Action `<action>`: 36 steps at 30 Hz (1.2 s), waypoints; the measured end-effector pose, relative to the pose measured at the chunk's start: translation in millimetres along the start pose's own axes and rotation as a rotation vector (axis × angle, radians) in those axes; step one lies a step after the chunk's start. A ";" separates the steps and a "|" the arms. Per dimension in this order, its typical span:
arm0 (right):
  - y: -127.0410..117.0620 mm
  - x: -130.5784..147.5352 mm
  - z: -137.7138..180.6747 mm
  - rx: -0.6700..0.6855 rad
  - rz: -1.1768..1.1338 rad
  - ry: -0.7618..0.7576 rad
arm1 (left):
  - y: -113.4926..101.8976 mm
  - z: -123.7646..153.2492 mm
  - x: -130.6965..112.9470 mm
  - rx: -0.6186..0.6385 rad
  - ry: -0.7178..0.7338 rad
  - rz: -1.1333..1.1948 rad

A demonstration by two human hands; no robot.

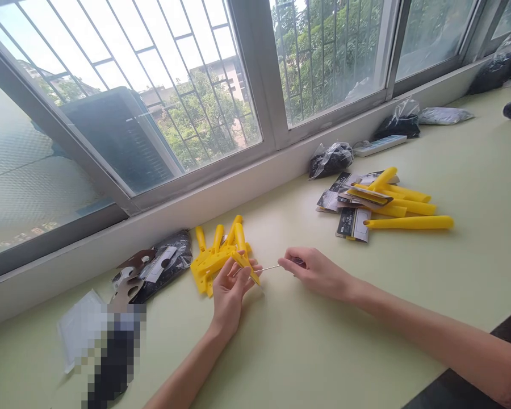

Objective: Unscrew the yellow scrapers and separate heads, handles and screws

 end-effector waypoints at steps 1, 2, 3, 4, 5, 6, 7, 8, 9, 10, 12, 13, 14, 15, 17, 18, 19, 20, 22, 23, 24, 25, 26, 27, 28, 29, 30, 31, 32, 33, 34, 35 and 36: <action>-0.3 1.4 0.1 -0.009 -0.001 -0.018 | -0.1 0.1 0.1 -0.001 0.001 -0.002; -0.4 2.5 0.1 -0.013 -0.015 -0.034 | -0.2 0.2 0.2 -0.001 0.003 -0.002; -0.5 2.9 0.0 -0.014 -0.038 -0.045 | -0.2 0.2 0.2 0.001 0.004 -0.002; -0.6 2.8 -0.2 -0.015 -0.063 -0.051 | -0.3 0.3 0.2 0.002 0.004 -0.001; -0.6 2.4 -0.5 -0.018 -0.084 -0.056 | -0.4 0.2 0.3 0.004 0.002 -0.001; -0.7 1.8 -0.9 -0.026 -0.098 -0.060 | -0.6 0.1 0.4 0.005 0.001 -0.001; -0.7 1.1 -1.1 -0.034 -0.107 -0.063 | -0.8 0.0 0.6 0.005 0.000 0.001; -0.6 0.4 -1.3 -0.042 -0.108 -0.061 | -1.0 -0.3 0.7 0.005 -0.001 0.003; -0.3 -0.4 -1.4 -0.045 -0.101 -0.053 | -1.2 -0.5 0.8 0.004 -0.001 0.005; 0.2 -1.0 -1.5 -0.045 -0.086 -0.041 | -1.3 -0.8 0.8 0.004 -0.001 0.005; 1.3 -1.7 -1.4 -0.036 -0.043 -0.019 | -1.4 -1.2 0.9 0.002 -0.006 0.002; 1.6 -1.5 -1.4 -0.031 -0.026 -0.016 | -1.5 -1.3 1.0 -0.001 -0.011 -0.002; 1.5 -1.1 -1.5 -0.031 -0.021 -0.023 | -1.7 -1.3 1.1 -0.007 -0.018 -0.005; 1.2 -0.5 -1.5 -0.036 -0.031 -0.039 | -2.0 -1.2 1.4 -0.014 -0.025 -0.008; 0.3 0.3 -1.6 -0.053 -0.076 -0.077 | -2.7 -0.9 2.0 -0.026 -0.036 -0.015; 0.0 0.5 -1.5 -0.064 -0.097 -0.095 | -2.9 -0.7 2.3 -0.029 -0.039 -0.017; -0.1 0.5 -1.4 -0.073 -0.112 -0.110 | -3.1 -0.7 2.7 -0.031 -0.039 -0.018; 0.0 0.4 -1.2 -0.081 -0.120 -0.119 | -3.2 -0.7 3.1 -0.031 -0.038 -0.017; 0.4 0.0 -0.9 -0.094 -0.126 -0.111 | -3.2 -1.0 3.7 -0.029 -0.034 -0.013; 0.7 -0.4 -0.8 -0.096 -0.120 -0.092 | -3.1 -1.3 3.9 -0.027 -0.030 -0.012; 0.8 -0.8 -0.8 -0.096 -0.105 -0.068 | -3.0 -1.5 3.9 -0.025 -0.027 -0.012; 0.9 -1.0 -0.8 -0.095 -0.083 -0.046 | -2.8 -1.7 3.8 -0.022 -0.025 -0.013; 0.7 -0.9 -0.9 -0.092 -0.060 -0.031 | -2.6 -1.8 3.7 -0.019 -0.024 -0.015; 0.5 -0.3 -1.0 -0.089 -0.040 -0.028 | -2.5 -1.9 3.5 -0.017 -0.025 -0.017; 0.1 0.6 -1.1 -0.088 -0.031 -0.040 | -2.4 -1.9 3.3 -0.017 -0.028 -0.018; -0.5 1.6 -1.2 -0.090 -0.035 -0.060 | -2.4 -1.8 3.1 -0.018 -0.032 -0.017; -1.0 2.5 -1.3 -0.093 -0.051 -0.083 | -2.4 -1.7 3.0 -0.020 -0.035 -0.016; -1.2 2.9 -1.3 -0.095 -0.069 -0.103 | -2.4 -1.6 2.9 -0.023 -0.038 -0.013; -1.1 3.0 -1.2 -0.096 -0.085 -0.119 | -2.5 -1.4 2.8 -0.026 -0.039 -0.011; -0.9 2.8 -1.0 -0.100 -0.097 -0.130 | -2.5 -1.3 2.7 -0.029 -0.040 -0.009; -0.6 2.4 -0.9 -0.105 -0.106 -0.135 | -2.4 -1.2 2.6 -0.030 -0.039 -0.007; -0.2 1.8 -0.7 -0.109 -0.114 -0.132 | -2.2 -1.1 2.4 -0.029 -0.036 -0.006; 0.3 1.0 -0.7 -0.111 -0.120 -0.121 | -1.9 -1.1 2.2 -0.027 -0.033 -0.005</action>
Point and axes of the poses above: each hand's wrist, its own z-axis away from the middle knuckle, its own y-axis out of the palm, x = y × z, the point moved 5 cm from there along -z, towards the middle knuckle, and after that the axes turned 4 degrees about y, right-handed, at the moved point
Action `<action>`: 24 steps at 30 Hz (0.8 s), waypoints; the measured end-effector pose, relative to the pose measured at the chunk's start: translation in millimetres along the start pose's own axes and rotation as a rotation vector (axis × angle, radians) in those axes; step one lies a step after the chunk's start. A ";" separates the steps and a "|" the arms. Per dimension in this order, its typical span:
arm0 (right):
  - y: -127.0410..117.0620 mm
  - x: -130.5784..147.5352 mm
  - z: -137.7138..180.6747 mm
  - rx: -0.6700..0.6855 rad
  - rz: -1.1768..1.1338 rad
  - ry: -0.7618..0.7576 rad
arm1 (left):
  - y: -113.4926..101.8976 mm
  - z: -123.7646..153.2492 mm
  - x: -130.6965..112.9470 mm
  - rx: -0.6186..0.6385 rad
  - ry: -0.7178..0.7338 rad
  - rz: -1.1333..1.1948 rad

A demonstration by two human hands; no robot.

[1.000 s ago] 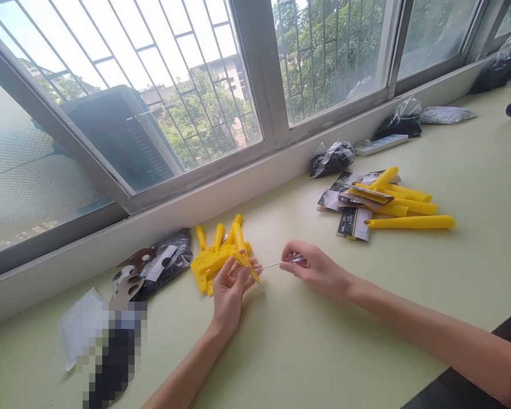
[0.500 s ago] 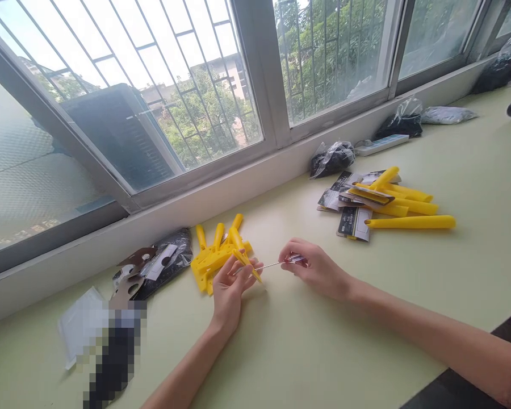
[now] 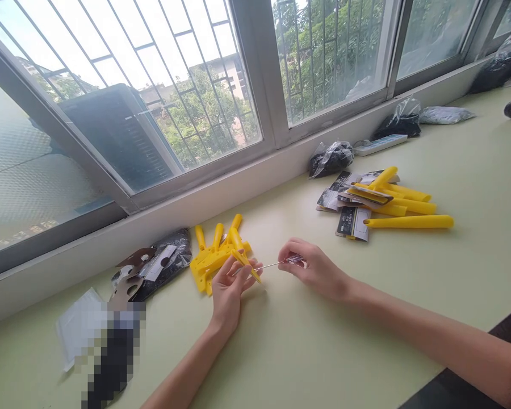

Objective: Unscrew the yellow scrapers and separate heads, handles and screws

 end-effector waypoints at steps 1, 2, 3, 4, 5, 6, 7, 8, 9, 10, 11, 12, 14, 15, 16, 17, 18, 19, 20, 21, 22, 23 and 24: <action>0.4 -0.7 0.0 -0.001 0.002 0.015 | 0.3 0.0 -0.3 0.004 0.004 0.001; 0.7 -1.4 -0.1 0.001 0.010 0.032 | 0.6 -0.1 -0.6 0.008 0.007 0.002; 1.1 -1.7 -0.3 0.008 0.023 0.046 | 0.8 -0.2 -0.8 0.011 0.009 0.002; 1.5 -1.7 -0.6 0.016 0.033 0.055 | 0.7 -0.2 -0.9 0.010 0.008 0.000; 1.6 -1.3 -1.0 0.022 0.040 0.053 | 0.5 -0.3 -0.8 0.008 0.006 -0.002; 1.5 -0.7 -1.5 0.024 0.037 0.041 | 0.2 -0.3 -0.6 0.005 0.003 -0.003; 1.3 -0.1 -1.8 0.024 0.024 0.024 | 0.0 -0.4 -0.3 0.003 0.001 -0.003; 1.2 0.3 -2.0 0.021 0.006 0.007 | 0.0 -0.4 -0.1 0.004 0.002 -0.003; 1.1 0.3 -2.1 0.015 -0.009 -0.011 | 0.1 -0.5 0.1 0.007 0.005 -0.001; 1.1 -0.1 -2.1 0.008 -0.018 -0.024 | 0.3 -0.6 0.2 0.013 0.009 0.002; 1.4 -0.7 -2.0 0.003 -0.022 -0.033 | 0.6 -0.6 0.3 0.017 0.013 0.003; 1.6 -1.5 -1.8 -0.001 -0.022 -0.034 | 0.8 -0.6 0.3 0.020 0.015 0.003; 1.8 -3.4 -1.4 -0.001 -0.004 -0.007 | 1.0 -0.4 0.2 0.019 0.012 0.002; 2.0 -4.2 -1.2 0.014 0.014 0.020 | 1.1 -0.2 0.0 0.017 0.009 0.002; 2.2 -4.9 -1.0 0.038 0.036 0.054 | 1.3 0.0 -0.2 0.016 0.007 0.001; 2.1 -5.3 -0.7 0.066 0.063 0.090 | 1.4 0.2 -0.5 0.014 0.005 0.002; 1.7 -5.2 -0.5 0.090 0.091 0.118 | 1.8 0.4 -0.9 0.015 0.005 0.003; 1.1 -4.3 -0.3 0.109 0.113 0.132 | 2.2 0.5 -1.3 0.018 0.006 0.004; 0.3 -3.1 -0.3 0.117 0.126 0.134 | 2.6 0.6 -1.6 0.020 0.008 0.005; -0.7 -1.7 -0.4 0.112 0.126 0.124 | 2.9 0.7 -1.8 0.022 0.009 0.007; -1.4 -0.4 -0.5 0.102 0.115 0.107 | 3.0 0.7 -1.9 0.021 0.008 0.010; -1.7 0.7 -0.7 0.089 0.097 0.085 | 2.9 0.6 -1.9 0.017 0.007 0.012; -1.6 1.3 -0.8 0.077 0.075 0.063 | 2.7 0.5 -1.8 0.012 0.005 0.014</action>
Point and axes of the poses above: each hand's wrist, its own z-axis away from the middle knuckle, its own y-axis out of the palm, x = y × z, the point moved 5 cm from there along -z, towards the middle knuckle, and after that the axes turned 4 degrees about y, right-handed, at the moved point
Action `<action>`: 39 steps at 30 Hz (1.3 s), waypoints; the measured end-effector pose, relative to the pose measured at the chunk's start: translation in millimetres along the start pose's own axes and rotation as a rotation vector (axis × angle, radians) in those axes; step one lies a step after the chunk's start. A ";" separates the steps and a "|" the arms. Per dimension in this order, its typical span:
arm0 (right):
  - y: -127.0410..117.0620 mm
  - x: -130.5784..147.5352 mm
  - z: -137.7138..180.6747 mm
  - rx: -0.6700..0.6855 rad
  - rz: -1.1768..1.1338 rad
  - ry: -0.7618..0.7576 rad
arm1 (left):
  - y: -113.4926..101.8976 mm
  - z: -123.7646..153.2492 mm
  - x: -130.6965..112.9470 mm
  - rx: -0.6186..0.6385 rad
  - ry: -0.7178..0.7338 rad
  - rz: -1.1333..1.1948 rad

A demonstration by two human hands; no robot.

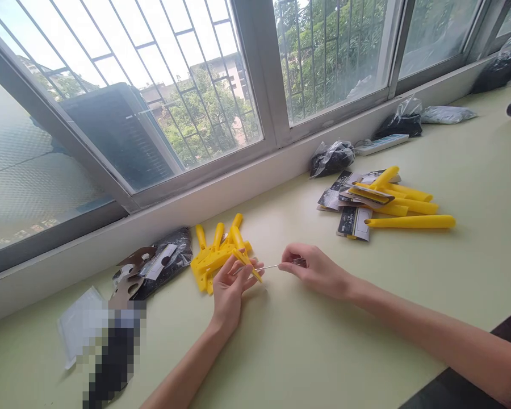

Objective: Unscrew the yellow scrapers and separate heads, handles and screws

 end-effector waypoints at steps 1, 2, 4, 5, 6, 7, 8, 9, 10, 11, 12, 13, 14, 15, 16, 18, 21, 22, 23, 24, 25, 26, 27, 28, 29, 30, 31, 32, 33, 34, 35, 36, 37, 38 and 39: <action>0.2 0.3 -0.1 -0.013 -0.021 -0.020 | -0.2 -0.1 0.1 -0.004 -0.001 0.001; 0.5 0.3 -0.1 -0.027 -0.037 -0.037 | -0.3 -0.2 0.3 -0.004 -0.002 0.001; 1.2 -0.9 0.2 -0.048 -0.054 -0.034 | 0.1 -0.2 0.4 0.004 0.000 0.001; 1.7 -1.9 0.5 -0.048 -0.053 -0.013 | 0.4 -0.2 0.3 0.009 0.003 0.002; 2.4 -3.0 0.9 -0.041 -0.044 0.015 | 0.7 0.0 0.1 0.013 0.006 0.003; 3.0 -3.8 1.4 -0.032 -0.026 0.042 | 0.9 0.1 -0.1 0.016 0.009 0.004; 3.5 -4.2 2.0 -0.020 0.001 0.065 | 1.2 0.3 -0.2 0.021 0.011 0.005; 4.0 -4.3 2.5 -0.008 0.029 0.081 | 1.4 0.5 -0.4 0.025 0.012 0.005; 4.1 -4.1 2.8 0.002 0.052 0.088 | 1.4 0.7 -0.5 0.028 0.011 0.004; 4.0 -3.7 2.9 0.007 0.065 0.089 | 1.4 0.8 -0.5 0.029 0.010 0.004; 3.7 -3.3 2.8 0.010 0.062 0.086 | 1.2 0.8 -0.6 0.028 0.008 0.003; 3.4 -2.9 2.3 0.014 0.046 0.079 | 0.9 0.8 -0.6 0.026 0.007 0.002; 3.0 -2.6 1.7 0.017 0.021 0.068 | 0.6 0.7 -0.5 0.022 0.005 0.002; 2.4 -2.4 0.9 0.017 -0.007 0.054 | 0.2 0.5 -0.4 0.017 0.003 0.001; 1.9 -2.5 0.1 0.015 -0.035 0.041 | -0.1 0.4 -0.2 0.011 0.001 0.002; 1.0 -3.6 -1.4 0.004 -0.081 0.023 | -0.4 0.1 0.4 0.004 -0.004 0.003; 0.4 -5.6 -2.1 -0.028 -0.104 0.017 | 0.2 0.0 0.7 0.011 -0.004 0.006; 0.5 -5.9 -1.9 -0.034 -0.099 0.022 | 0.4 0.1 0.7 0.012 -0.003 0.006; 0.8 -6.1 -1.6 -0.034 -0.093 0.035 | 0.6 0.2 0.5 0.010 -0.003 0.006; 1.5 -6.2 -1.1 -0.024 -0.082 0.054 | 0.7 0.4 0.2 0.005 -0.004 0.004; 1.9 -6.1 -0.6 -0.014 -0.067 0.074 | 0.9 0.5 -0.1 0.000 -0.005 0.002; 2.2 -5.7 0.0 -0.002 -0.047 0.093 | 1.1 0.7 -0.4 -0.004 -0.007 0.000; 2.3 -5.1 0.5 0.007 -0.024 0.104 | 1.4 0.9 -0.7 -0.005 -0.008 -0.002; 2.0 -4.1 0.8 0.012 0.000 0.104 | 1.7 1.1 -1.0 -0.004 -0.009 -0.003; 1.4 -2.7 0.9 0.010 0.022 0.089 | 2.0 1.1 -1.1 -0.003 -0.009 -0.002; 0.8 -1.3 0.8 0.004 0.037 0.069 | 1.9 1.1 -1.1 -0.003 -0.009 0.000; 0.3 -0.4 0.5 -0.002 0.040 0.047 | 1.7 1.0 -0.9 -0.004 -0.010 0.002; 0.2 0.2 0.2 -0.005 0.034 0.025 | 1.3 0.9 -0.6 -0.006 -0.010 0.003; 0.0 0.4 -0.2 -0.012 0.023 0.004 | 0.8 0.7 -0.2 -0.009 -0.009 0.004; 0.1 0.2 -0.5 -0.017 0.011 -0.013 | 0.4 0.5 0.1 -0.009 -0.009 0.004; 0.2 -0.4 -0.8 -0.021 0.000 -0.025 | 0.0 0.3 0.4 -0.007 -0.008 0.002; 0.2 -1.0 -0.9 -0.025 -0.011 -0.033 | -0.1 0.2 0.6 -0.003 -0.007 0.000; 0.2 -1.7 -0.8 -0.030 -0.021 -0.038 | -0.2 0.1 0.7 0.001 -0.007 -0.002; 0.1 -2.4 -0.7 -0.033 -0.028 -0.036 | -0.3 0.0 0.7 0.003 -0.006 -0.005; 0.1 -3.0 -0.4 -0.033 -0.034 -0.029 | -0.4 -0.1 0.6 0.002 -0.006 -0.007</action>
Point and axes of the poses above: each hand's wrist, its own z-axis away from the middle knuckle, its own y-axis out of the palm, x = y × z, the point moved 5 cm from there along -z, towards the middle knuckle, and after that the axes turned 4 degrees about y, right-handed, at the moved point
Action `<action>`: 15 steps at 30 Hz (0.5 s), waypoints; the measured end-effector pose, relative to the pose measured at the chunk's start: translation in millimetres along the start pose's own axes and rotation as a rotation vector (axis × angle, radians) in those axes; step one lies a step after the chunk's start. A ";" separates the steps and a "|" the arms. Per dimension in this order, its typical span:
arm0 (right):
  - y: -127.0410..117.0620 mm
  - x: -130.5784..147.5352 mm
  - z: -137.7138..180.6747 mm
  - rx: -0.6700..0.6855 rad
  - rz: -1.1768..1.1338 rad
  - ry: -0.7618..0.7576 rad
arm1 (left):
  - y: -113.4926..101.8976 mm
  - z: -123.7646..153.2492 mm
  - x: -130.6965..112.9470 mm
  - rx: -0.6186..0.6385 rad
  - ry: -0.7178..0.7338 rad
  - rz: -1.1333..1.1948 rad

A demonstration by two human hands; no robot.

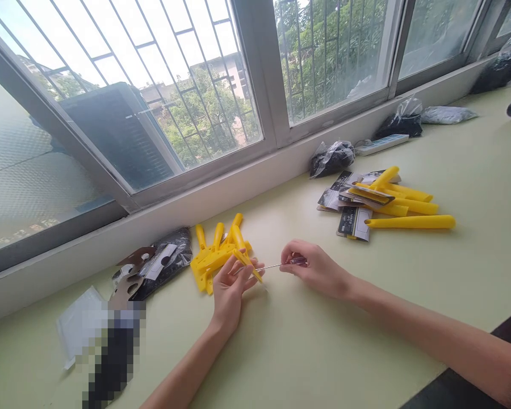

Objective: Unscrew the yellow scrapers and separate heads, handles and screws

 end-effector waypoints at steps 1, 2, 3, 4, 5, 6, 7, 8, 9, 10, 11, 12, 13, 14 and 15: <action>0.0 -0.4 0.3 0.002 -0.004 0.009 | -0.1 0.0 0.0 -0.003 -0.001 -0.001; 0.2 -0.5 0.6 0.006 -0.003 0.016 | -0.2 0.0 -0.2 -0.008 -0.001 -0.001; 0.5 -0.5 0.9 0.011 0.002 0.022 | -0.3 0.1 -0.3 -0.014 -0.001 -0.001; 0.9 -0.3 1.0 0.015 0.009 0.026 | -0.1 0.3 -0.6 -0.019 0.000 -0.002; 1.2 -0.1 0.9 0.016 0.015 0.026 | 0.1 0.4 -0.9 -0.024 0.003 -0.006; 1.6 0.1 0.7 0.016 0.020 0.023 | 0.3 0.5 -1.2 -0.029 0.005 -0.014; 1.9 0.2 0.5 0.015 0.024 0.020 | 0.3 0.5 -1.4 -0.035 0.008 -0.027; 2.0 0.2 0.1 0.013 0.028 0.017 | -0.1 0.2 -1.7 -0.044 0.013 -0.041; 1.7 0.2 -0.3 0.009 0.032 0.014 | -1.1 -0.6 -2.1 -0.056 0.024 -0.057; 1.0 0.1 -0.6 0.003 0.036 0.012 | -2.8 -1.8 -2.9 -0.070 0.046 -0.077; -0.1 -0.2 -1.0 -0.005 0.044 0.012 | -5.6 -3.7 -4.3 -0.089 0.082 -0.104; -1.5 -0.6 -1.4 -0.015 0.054 0.010 | -9.3 -6.0 -6.3 -0.110 0.132 -0.139; -3.1 -1.1 -1.7 -0.027 0.068 0.007 | -13.8 -8.6 -8.7 -0.133 0.190 -0.186; -4.5 -1.7 -2.0 -0.038 0.083 0.002 | -18.9 -11.3 -11.1 -0.157 0.249 -0.245; -5.6 -2.5 -2.4 -0.045 0.098 -0.005 | -23.8 -14.2 -13.2 -0.178 0.299 -0.315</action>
Point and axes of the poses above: each hand's wrist, its own z-axis away from the middle knuckle, its own y-axis out of the palm, x = y × z, the point moved 5 cm from there along -z, towards the middle knuckle, and after that the axes turned 4 degrees about y, right-handed, at the moved point
